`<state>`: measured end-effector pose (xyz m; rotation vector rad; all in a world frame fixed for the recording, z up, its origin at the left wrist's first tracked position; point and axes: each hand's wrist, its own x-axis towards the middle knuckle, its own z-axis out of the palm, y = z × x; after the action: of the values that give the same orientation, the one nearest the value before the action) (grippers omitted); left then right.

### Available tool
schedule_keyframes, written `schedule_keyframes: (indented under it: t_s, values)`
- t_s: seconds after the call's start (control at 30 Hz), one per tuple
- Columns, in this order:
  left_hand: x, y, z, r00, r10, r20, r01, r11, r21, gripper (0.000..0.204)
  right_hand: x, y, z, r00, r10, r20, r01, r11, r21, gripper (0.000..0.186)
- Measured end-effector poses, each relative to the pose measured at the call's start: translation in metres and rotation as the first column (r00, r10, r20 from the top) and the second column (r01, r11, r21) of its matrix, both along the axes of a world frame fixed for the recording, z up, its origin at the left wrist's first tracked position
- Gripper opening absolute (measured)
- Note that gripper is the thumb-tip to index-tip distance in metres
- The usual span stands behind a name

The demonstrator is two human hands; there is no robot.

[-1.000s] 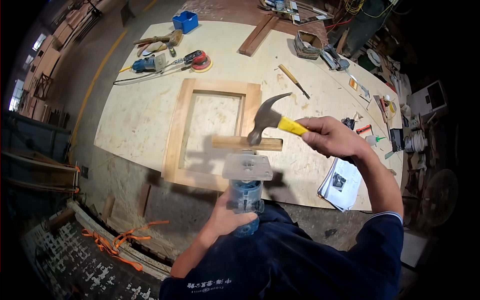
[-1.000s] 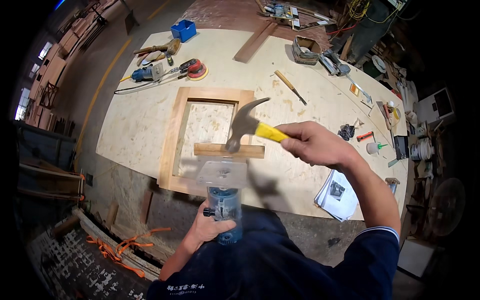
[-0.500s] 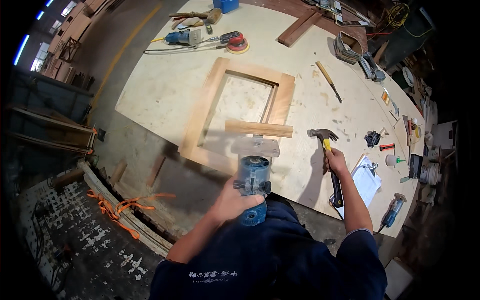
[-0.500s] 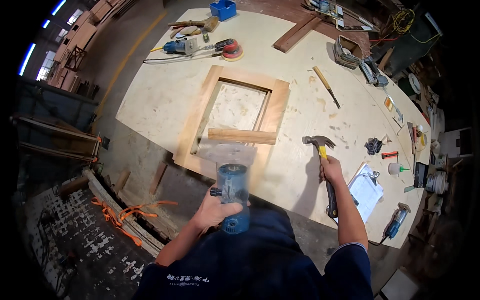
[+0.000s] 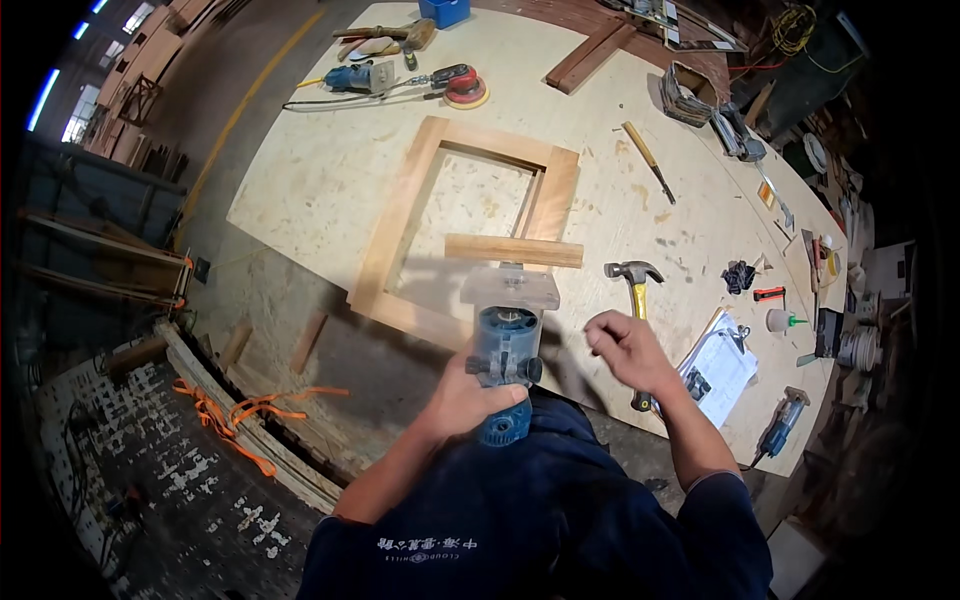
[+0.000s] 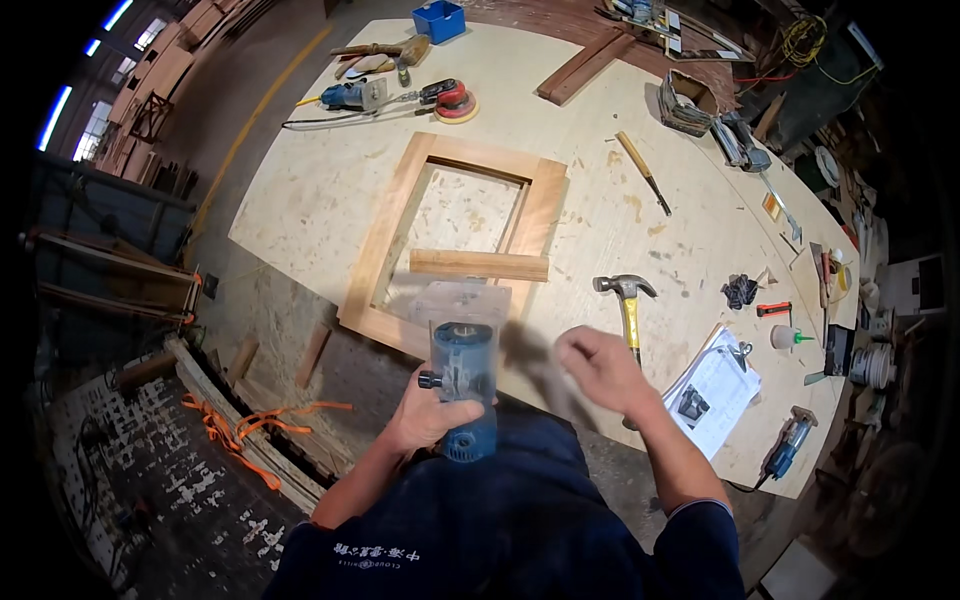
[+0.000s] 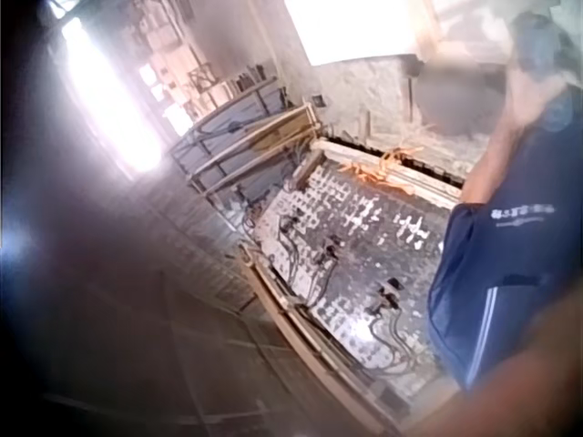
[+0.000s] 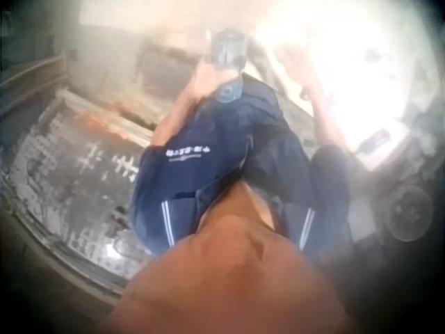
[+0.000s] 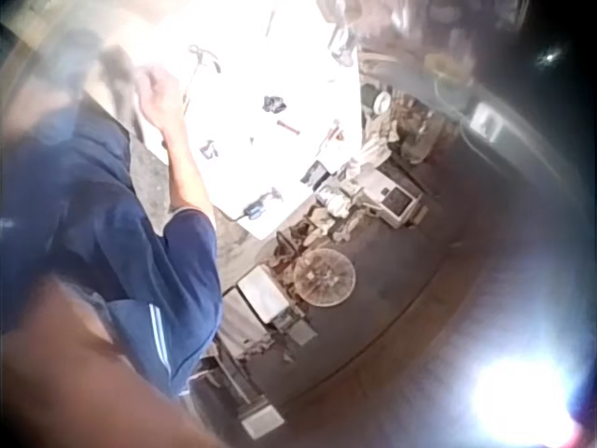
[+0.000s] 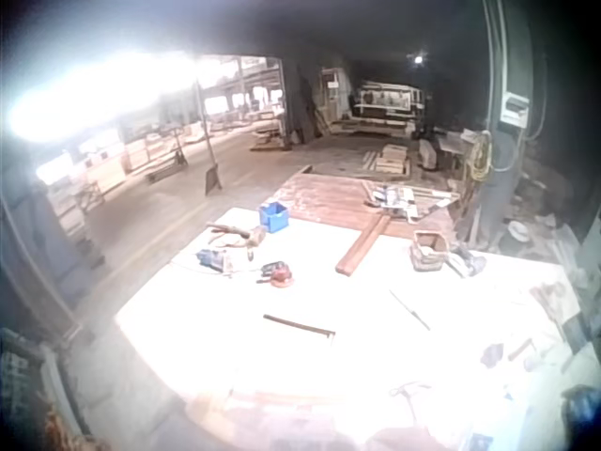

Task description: The person uses a hand router to shape the inner edges of a rectangular wooden frame on a workbench.

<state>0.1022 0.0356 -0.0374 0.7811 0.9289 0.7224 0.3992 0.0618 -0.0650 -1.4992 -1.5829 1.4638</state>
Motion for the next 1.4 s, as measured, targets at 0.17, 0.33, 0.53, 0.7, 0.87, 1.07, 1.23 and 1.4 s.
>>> schedule_keyframes:
  t_s: [0.17,0.33,0.53,0.7,0.87,1.07,1.23,1.4]
  values:
    - [-0.001,-0.002,0.0,1.0,-0.028,-0.013,0.028,0.999,0.018,0.06,-0.045,-0.001,0.067,0.974,0.194,-0.115,-0.18,0.976,0.122,0.017]
    - [0.009,0.002,0.006,1.0,0.019,0.009,-0.019,0.996,0.085,0.058,-0.051,0.002,0.075,0.945,0.305,-0.116,-0.288,0.947,0.145,0.017]
    - [0.011,0.009,0.015,0.998,0.056,-0.032,-0.054,0.996,0.071,0.049,-0.059,0.009,0.086,0.931,0.041,-0.362,-0.185,0.91,-0.372,0.031]
    - [0.004,0.001,-0.008,0.981,0.194,0.017,-0.194,0.969,0.154,0.051,-0.072,0.015,0.093,0.9,-0.174,-0.399,-0.223,0.602,-0.767,0.031]
    - [0.015,0.003,-0.005,0.947,0.158,0.279,-0.174,0.984,0.031,0.104,-0.072,-0.001,0.063,0.903,-0.102,-0.417,-0.203,0.755,-0.624,0.031]
    - [-0.011,-0.004,-0.024,0.971,0.133,0.2,-0.148,0.987,0.066,0.099,-0.085,0.006,0.082,0.743,0.361,0.563,-0.615,0.701,0.361,0.027]
    - [-0.036,0.004,-0.029,0.981,0.103,0.161,-0.118,0.989,0.084,0.1,-0.11,0.0,0.067,0.857,0.397,0.328,-0.5,0.794,0.345,0.026]
    - [-0.081,0.01,-0.036,0.991,0.032,0.131,-0.061,0.973,0.222,0.094,-0.161,-0.008,0.093,0.896,-0.254,-0.365,-0.139,0.62,-0.773,0.036]
